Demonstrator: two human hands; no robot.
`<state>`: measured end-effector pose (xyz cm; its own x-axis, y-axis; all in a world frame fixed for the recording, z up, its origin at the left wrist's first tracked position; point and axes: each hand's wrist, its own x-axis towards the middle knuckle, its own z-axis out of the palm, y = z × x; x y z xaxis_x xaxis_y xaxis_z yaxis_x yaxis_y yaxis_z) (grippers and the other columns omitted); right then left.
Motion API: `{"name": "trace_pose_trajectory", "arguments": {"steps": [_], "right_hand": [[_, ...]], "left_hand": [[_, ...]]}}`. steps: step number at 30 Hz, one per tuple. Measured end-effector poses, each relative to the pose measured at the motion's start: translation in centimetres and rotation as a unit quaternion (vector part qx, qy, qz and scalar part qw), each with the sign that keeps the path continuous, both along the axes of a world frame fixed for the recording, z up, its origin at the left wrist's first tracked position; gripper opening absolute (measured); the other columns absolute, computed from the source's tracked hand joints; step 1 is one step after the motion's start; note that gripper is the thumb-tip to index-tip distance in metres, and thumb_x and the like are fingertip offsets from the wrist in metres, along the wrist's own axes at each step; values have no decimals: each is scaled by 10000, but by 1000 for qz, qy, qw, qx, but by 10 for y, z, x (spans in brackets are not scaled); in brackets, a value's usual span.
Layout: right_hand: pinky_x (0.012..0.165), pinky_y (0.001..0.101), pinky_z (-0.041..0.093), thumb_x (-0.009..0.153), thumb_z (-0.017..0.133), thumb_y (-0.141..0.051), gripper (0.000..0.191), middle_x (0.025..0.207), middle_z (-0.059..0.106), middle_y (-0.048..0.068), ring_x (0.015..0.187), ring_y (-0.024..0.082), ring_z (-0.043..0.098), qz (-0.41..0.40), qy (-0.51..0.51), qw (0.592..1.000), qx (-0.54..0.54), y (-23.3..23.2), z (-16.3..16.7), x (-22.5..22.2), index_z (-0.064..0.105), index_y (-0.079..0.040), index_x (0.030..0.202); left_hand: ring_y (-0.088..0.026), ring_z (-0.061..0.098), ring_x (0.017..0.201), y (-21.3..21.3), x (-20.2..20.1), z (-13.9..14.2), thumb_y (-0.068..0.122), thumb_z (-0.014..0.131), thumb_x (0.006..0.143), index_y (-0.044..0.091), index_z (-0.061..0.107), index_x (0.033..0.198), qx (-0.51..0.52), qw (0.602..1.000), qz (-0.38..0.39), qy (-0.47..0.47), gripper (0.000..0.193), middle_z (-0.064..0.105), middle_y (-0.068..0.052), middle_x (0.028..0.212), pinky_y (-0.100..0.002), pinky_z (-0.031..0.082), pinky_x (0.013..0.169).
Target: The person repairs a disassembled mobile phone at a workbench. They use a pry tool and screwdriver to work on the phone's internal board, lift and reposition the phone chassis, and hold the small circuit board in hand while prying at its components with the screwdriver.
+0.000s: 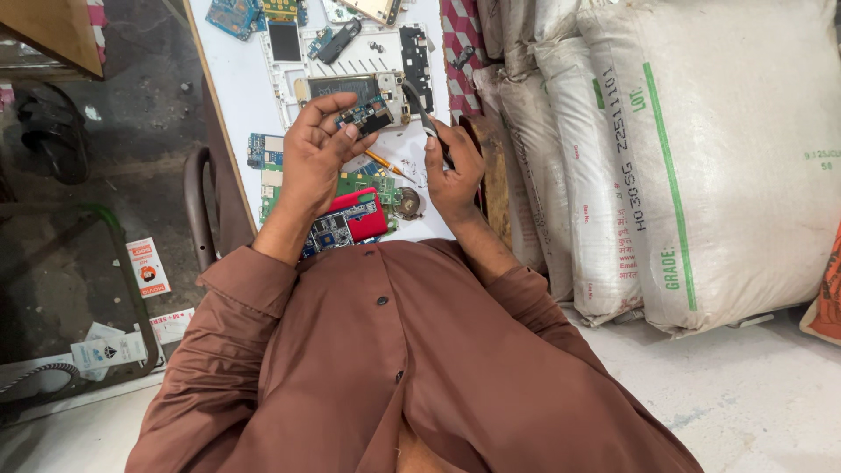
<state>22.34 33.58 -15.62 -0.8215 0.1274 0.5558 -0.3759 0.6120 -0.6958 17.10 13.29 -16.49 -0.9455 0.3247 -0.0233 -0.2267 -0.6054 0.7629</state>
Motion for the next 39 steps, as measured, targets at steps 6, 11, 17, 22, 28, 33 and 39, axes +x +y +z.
{"name": "trace_pose_trajectory", "arguments": {"steps": [6,11,17,22,28,33,39], "right_hand": [[748,327,506,1053,635,-98,217,929,656,119,826,191,625,2,9,1000,7,0,-1,-1,674,33,1222],[738,318,501,1050,636,-91,220,927,662,115,820,185,625,2,-1,1000,-1,0,-2,-3,680,37,1223],[769,322,520,1050,640,-60,207,967,675,129,857,195,643,11,8,1000,0,2,-7,1,671,40,1228],[738,309,545,1004,679,-3,212,966,695,108,847,180,683,28,24,999,21,2,-13,1,684,4,1215],[749,351,498,870,799,26,366,951,654,84,830,221,613,30,62,991,115,0,-10,3,701,-30,1218],[747,344,502,876,797,34,369,972,657,79,844,221,607,25,52,993,105,-2,-7,4,702,-35,1226],[783,357,528,884,776,21,379,1006,650,109,879,243,628,24,58,993,97,-8,-10,3,683,-41,1247]], "left_hand": [[-212,686,1187,-2,0,-4,-21,499,1085,-33,529,1341,-3,1000,9,-6,258,644,-125,1272,-409,590,1046],[-208,701,1166,-3,0,-6,-17,504,1089,-33,545,1336,-19,1000,9,-12,250,661,-115,1202,-411,586,1019],[-214,690,1184,-1,4,-7,-25,503,1072,-19,519,1356,-11,1000,6,-20,284,659,-100,1278,-413,580,1017],[-236,687,1221,0,6,-10,-22,516,1084,-1,484,1402,-19,1000,5,-10,320,664,-151,1303,-416,575,1036],[-252,661,1259,4,8,-15,-38,530,1076,6,461,1425,1,999,33,3,359,644,-166,1329,-431,561,1066],[-262,642,1309,3,8,-19,-58,515,1080,-1,458,1420,5,999,37,23,349,629,-200,1381,-429,548,1094],[-270,625,1343,-1,8,-20,-84,488,1082,-23,449,1426,-15,997,36,66,351,612,-218,1425,-418,535,1117]]}}
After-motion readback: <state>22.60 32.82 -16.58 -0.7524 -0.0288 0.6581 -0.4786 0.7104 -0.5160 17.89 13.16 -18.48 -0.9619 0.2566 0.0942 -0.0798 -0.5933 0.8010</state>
